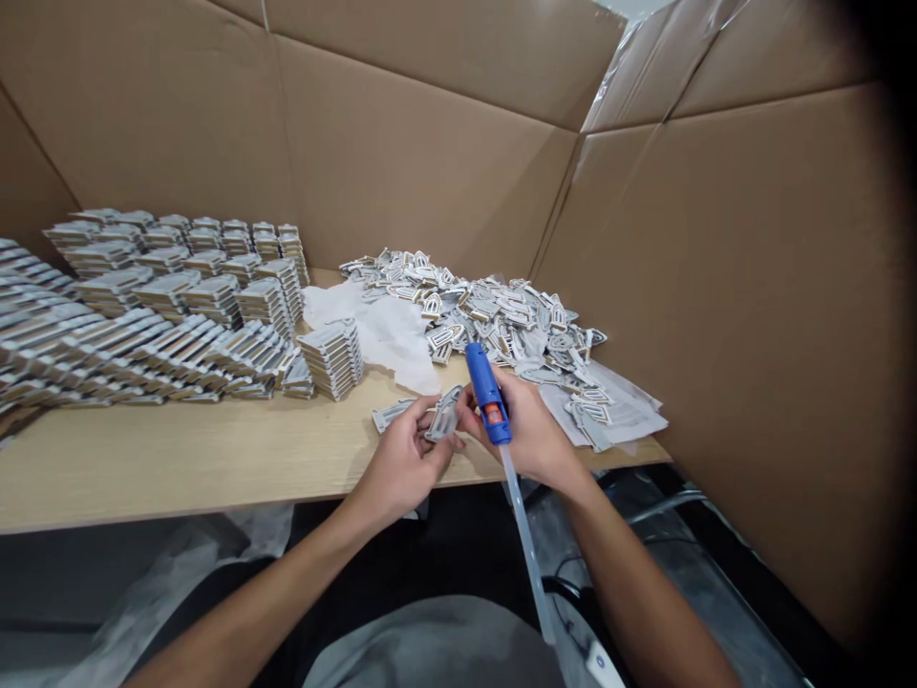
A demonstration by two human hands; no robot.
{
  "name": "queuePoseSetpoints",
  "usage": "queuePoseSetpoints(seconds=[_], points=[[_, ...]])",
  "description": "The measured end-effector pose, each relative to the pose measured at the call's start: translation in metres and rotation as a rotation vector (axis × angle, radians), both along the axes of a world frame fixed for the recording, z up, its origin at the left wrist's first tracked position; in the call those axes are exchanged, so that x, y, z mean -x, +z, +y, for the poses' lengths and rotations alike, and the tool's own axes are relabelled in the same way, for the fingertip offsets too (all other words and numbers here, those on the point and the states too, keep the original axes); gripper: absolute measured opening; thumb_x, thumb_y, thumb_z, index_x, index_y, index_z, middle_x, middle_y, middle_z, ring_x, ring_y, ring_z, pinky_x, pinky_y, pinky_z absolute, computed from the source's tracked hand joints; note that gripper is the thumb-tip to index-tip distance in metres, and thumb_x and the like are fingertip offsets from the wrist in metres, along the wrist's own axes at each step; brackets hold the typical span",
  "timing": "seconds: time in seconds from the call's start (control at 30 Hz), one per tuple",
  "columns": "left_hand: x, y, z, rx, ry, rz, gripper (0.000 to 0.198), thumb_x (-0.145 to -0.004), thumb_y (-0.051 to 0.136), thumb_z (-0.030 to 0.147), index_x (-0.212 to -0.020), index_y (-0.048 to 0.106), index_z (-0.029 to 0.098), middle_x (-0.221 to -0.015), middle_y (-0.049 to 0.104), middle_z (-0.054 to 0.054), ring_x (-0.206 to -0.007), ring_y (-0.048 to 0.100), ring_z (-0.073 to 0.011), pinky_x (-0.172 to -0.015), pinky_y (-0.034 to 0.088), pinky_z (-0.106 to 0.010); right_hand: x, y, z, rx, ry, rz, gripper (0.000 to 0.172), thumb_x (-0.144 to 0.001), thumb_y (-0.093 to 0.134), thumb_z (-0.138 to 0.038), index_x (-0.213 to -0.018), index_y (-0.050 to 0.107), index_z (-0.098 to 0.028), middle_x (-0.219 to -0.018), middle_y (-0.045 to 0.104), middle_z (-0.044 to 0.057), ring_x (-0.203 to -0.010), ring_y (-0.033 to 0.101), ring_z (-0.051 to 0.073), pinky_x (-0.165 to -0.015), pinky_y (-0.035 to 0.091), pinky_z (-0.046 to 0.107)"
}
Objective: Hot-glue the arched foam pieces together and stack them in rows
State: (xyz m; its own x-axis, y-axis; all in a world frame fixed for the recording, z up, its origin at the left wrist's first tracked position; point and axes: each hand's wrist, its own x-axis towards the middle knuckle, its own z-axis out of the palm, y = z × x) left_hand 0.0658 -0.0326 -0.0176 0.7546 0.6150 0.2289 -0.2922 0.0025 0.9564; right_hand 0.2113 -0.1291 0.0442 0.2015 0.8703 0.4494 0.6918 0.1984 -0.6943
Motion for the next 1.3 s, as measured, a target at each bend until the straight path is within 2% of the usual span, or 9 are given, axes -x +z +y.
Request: queuePoseSetpoints(seconds=[0.13, 0.27, 0.37, 0.5, 0.63, 0.7, 0.87, 1.03, 1.3], points=[[0.0, 0.001, 0.0, 0.04, 0.013, 0.035, 0.041, -0.091, 0.074, 0.04, -0.12, 0.058, 0.015, -0.085, 0.067, -0.002, -0.066, 0.062, -0.0136, -0.061, 0.051, -0.026, 0.006, 0.002, 0.001, 0.041, -0.076, -0.113, 0.028, -0.069, 0.069, -0.012, -0.088, 0.052, -0.023, -0.076, 0.062, -0.004, -0.064, 0.052, 0.014, -0.061, 0.041, 0.026], [0.0, 0.005, -0.002, 0.06, 0.007, -0.018, 0.039, -0.09, 0.075, 0.043, -0.112, 0.057, 0.016, -0.077, 0.064, 0.001, -0.06, 0.058, -0.0117, -0.059, 0.051, -0.025, 0.012, 0.005, 0.003, -0.043, -0.181, -0.245, 0.025, -0.078, 0.071, -0.02, -0.082, 0.047, -0.023, -0.076, 0.057, -0.002, -0.066, 0.047, 0.015, -0.062, 0.039, 0.027], [0.001, 0.009, -0.004, 0.082, 0.042, -0.01, 0.035, -0.091, 0.075, 0.04, -0.108, 0.055, 0.017, -0.084, 0.07, -0.003, -0.063, 0.063, -0.0125, -0.061, 0.054, -0.026, 0.008, 0.011, -0.001, -0.025, -0.162, -0.186, 0.023, -0.089, 0.072, -0.032, -0.084, 0.052, -0.023, -0.075, 0.056, -0.001, -0.065, 0.046, 0.015, -0.061, 0.038, 0.027], [0.001, 0.01, -0.004, 0.134, 0.073, -0.03, 0.035, -0.092, 0.073, 0.041, -0.105, 0.049, 0.018, -0.094, 0.076, -0.01, -0.076, 0.074, -0.0197, -0.066, 0.06, -0.031, -0.012, 0.022, -0.012, 0.075, -0.085, -0.133, 0.026, -0.094, 0.069, -0.045, -0.091, 0.069, -0.02, -0.084, 0.067, 0.003, -0.073, 0.057, 0.019, -0.069, 0.043, 0.03], [0.001, 0.01, -0.004, 0.167, 0.079, -0.051, 0.041, -0.09, 0.076, 0.045, -0.103, 0.047, 0.019, -0.097, 0.078, -0.011, -0.079, 0.078, -0.022, -0.073, 0.063, -0.035, -0.029, 0.028, -0.021, 0.293, -0.027, -0.186, 0.036, -0.089, 0.073, -0.052, -0.078, 0.074, -0.018, -0.066, 0.063, 0.0, -0.062, 0.053, 0.017, -0.059, 0.036, 0.028], [0.001, 0.009, -0.004, 0.188, 0.076, -0.054, 0.046, -0.088, 0.079, 0.048, -0.104, 0.046, 0.02, -0.098, 0.078, -0.009, -0.08, 0.079, -0.0225, -0.075, 0.064, -0.035, -0.032, 0.028, -0.023, 0.342, -0.007, -0.238, 0.037, -0.089, 0.074, -0.051, -0.073, 0.075, -0.018, -0.061, 0.061, -0.002, -0.058, 0.05, 0.015, -0.057, 0.034, 0.027], [0.001, 0.009, -0.004, 0.219, 0.067, -0.072, 0.053, -0.083, 0.084, 0.052, -0.104, 0.046, 0.021, -0.091, 0.076, -0.003, -0.084, 0.08, -0.0231, -0.08, 0.066, -0.037, -0.031, 0.027, -0.021, 0.334, 0.034, -0.276, 0.026, -0.091, 0.073, -0.043, -0.081, 0.081, -0.021, -0.063, 0.064, -0.004, -0.056, 0.051, 0.013, -0.058, 0.035, 0.025], [0.001, 0.011, -0.006, 0.238, 0.094, -0.085, 0.057, -0.078, 0.088, 0.052, -0.103, 0.047, 0.022, -0.072, 0.065, 0.007, -0.079, 0.078, -0.0197, -0.079, 0.066, -0.035, -0.029, 0.026, -0.018, 0.337, 0.033, -0.305, 0.027, -0.092, 0.074, -0.043, -0.082, 0.082, -0.02, -0.059, 0.06, -0.004, -0.055, 0.047, 0.012, -0.057, 0.033, 0.024], [0.001, 0.011, -0.006, 0.211, 0.127, -0.058, 0.052, -0.081, 0.086, 0.046, -0.103, 0.046, 0.022, -0.078, 0.07, 0.002, -0.086, 0.078, -0.0209, -0.079, 0.067, -0.035, -0.024, 0.029, -0.018, 0.329, 0.021, -0.331, 0.025, -0.091, 0.076, -0.045, -0.082, 0.083, -0.021, -0.062, 0.066, -0.003, -0.054, 0.053, 0.012, -0.057, 0.033, 0.024]])
